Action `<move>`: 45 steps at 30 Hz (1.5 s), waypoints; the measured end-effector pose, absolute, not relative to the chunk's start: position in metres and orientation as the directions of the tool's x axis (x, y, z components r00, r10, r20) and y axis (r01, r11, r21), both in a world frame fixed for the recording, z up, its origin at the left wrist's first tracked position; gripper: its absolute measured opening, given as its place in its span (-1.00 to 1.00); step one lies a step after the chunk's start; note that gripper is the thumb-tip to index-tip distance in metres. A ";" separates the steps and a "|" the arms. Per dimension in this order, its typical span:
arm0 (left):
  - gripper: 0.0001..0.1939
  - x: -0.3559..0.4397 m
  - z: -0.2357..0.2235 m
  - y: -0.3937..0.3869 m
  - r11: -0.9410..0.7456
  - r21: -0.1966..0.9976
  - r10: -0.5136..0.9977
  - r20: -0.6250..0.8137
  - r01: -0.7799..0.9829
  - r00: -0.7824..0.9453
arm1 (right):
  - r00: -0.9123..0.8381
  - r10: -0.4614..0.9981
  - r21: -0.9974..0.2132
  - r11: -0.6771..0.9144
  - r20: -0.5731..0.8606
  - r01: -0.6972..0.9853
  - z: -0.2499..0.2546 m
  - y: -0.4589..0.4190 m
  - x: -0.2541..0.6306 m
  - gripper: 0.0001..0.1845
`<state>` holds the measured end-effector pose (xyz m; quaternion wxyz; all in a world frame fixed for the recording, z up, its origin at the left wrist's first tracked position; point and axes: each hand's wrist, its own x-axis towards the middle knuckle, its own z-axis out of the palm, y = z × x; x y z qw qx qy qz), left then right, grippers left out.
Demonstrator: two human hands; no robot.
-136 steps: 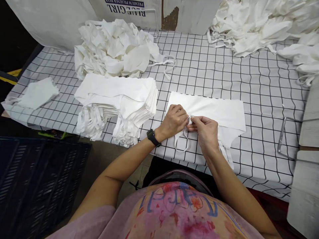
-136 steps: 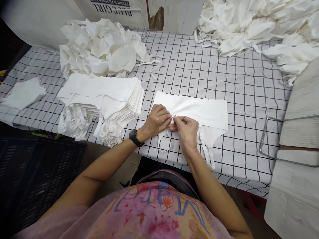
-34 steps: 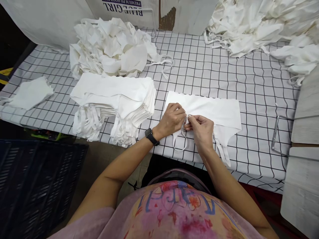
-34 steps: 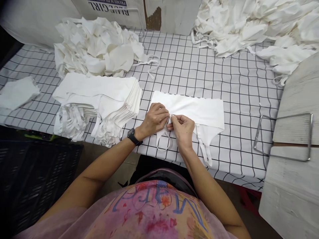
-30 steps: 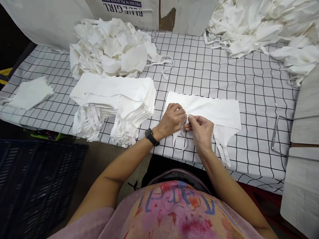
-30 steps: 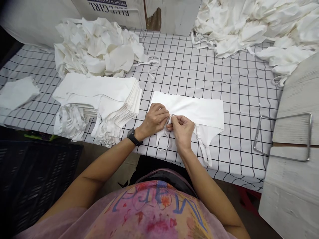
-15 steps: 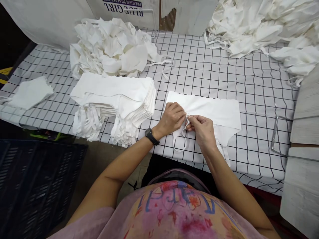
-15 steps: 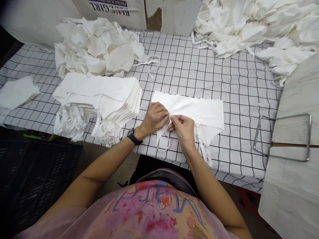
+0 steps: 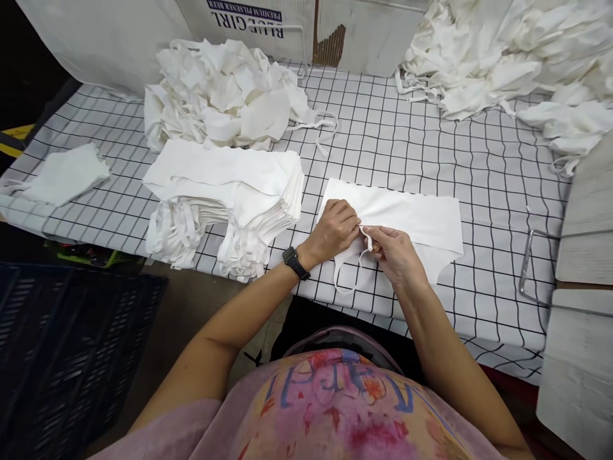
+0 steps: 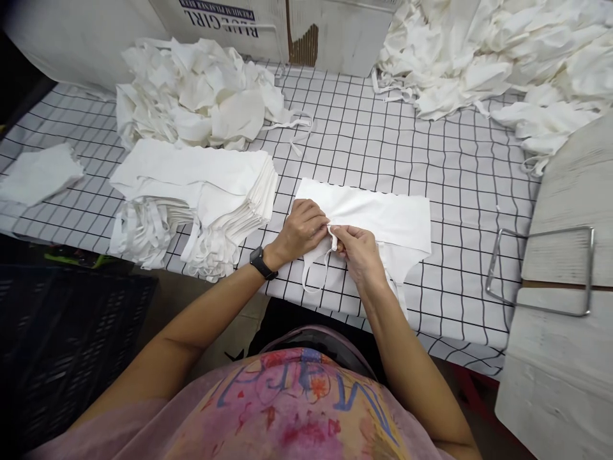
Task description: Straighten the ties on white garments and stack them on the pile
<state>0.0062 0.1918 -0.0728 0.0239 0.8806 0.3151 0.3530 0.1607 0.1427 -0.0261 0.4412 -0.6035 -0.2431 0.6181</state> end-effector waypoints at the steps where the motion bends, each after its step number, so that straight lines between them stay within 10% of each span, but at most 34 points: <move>1: -0.80 0.006 -0.072 0.191 -0.791 0.267 0.582 0.605 0.551 0.543 | 0.112 0.837 -0.830 -0.497 -0.535 -0.255 -0.027 0.142 0.161 -0.72; 45: -0.69 0.001 -0.066 0.187 -0.841 0.175 0.488 0.655 0.513 0.576 | 0.241 0.907 -0.939 -0.330 -0.345 -0.100 -0.049 0.134 0.140 -0.74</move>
